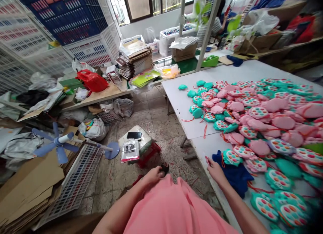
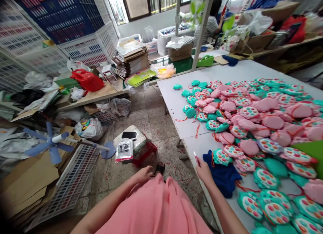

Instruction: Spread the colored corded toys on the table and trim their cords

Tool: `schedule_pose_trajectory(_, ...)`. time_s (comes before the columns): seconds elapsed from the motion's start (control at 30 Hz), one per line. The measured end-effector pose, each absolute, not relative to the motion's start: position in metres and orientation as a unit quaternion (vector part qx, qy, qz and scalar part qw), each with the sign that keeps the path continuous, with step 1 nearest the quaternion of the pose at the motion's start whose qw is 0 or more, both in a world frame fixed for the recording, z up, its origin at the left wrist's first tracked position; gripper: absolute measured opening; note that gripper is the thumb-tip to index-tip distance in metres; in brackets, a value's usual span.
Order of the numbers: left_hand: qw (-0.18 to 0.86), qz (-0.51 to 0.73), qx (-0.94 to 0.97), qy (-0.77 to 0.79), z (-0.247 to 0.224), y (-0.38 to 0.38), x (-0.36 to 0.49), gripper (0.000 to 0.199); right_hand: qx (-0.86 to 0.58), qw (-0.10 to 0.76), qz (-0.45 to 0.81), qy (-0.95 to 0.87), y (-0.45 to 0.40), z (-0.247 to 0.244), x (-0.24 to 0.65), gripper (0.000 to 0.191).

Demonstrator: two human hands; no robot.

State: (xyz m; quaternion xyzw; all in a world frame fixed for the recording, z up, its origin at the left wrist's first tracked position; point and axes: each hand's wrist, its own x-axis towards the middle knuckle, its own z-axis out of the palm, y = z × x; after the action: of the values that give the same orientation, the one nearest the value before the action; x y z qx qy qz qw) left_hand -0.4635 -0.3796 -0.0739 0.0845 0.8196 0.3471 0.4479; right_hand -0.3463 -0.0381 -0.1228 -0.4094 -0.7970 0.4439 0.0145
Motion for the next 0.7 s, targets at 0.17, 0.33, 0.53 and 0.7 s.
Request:
schedule_pose_trajectory(0.17, 0.433, 0.320, 0.057, 0.841, -0.075, -0.419, -0.461, 0.020, -0.388, 0.031, 0.399, -0.830, -0.007, -0.126, -0.375, 0.075)
schedule_pose_trajectory(0.33, 0.434, 0.323, 0.060, 0.839, -0.074, -0.421, -0.463, 0.013, -0.397, 0.075, 0.374, -0.835, 0.001, -0.120, -0.388, 0.070)
schedule_pose_trajectory(0.53, 0.478, 0.335, 0.091, 0.807, -0.052, -0.424, -0.468, 0.011, -0.377, 0.098, 0.415, -0.822, -0.033, -0.106, -0.348, 0.058)
schedule_pose_trajectory(0.7, 0.544, 0.358, 0.131, 0.747, -0.006, -0.428, -0.471, 0.042, -0.367, 0.037, 0.603, -0.707, -0.094, -0.103, -0.261, 0.033)
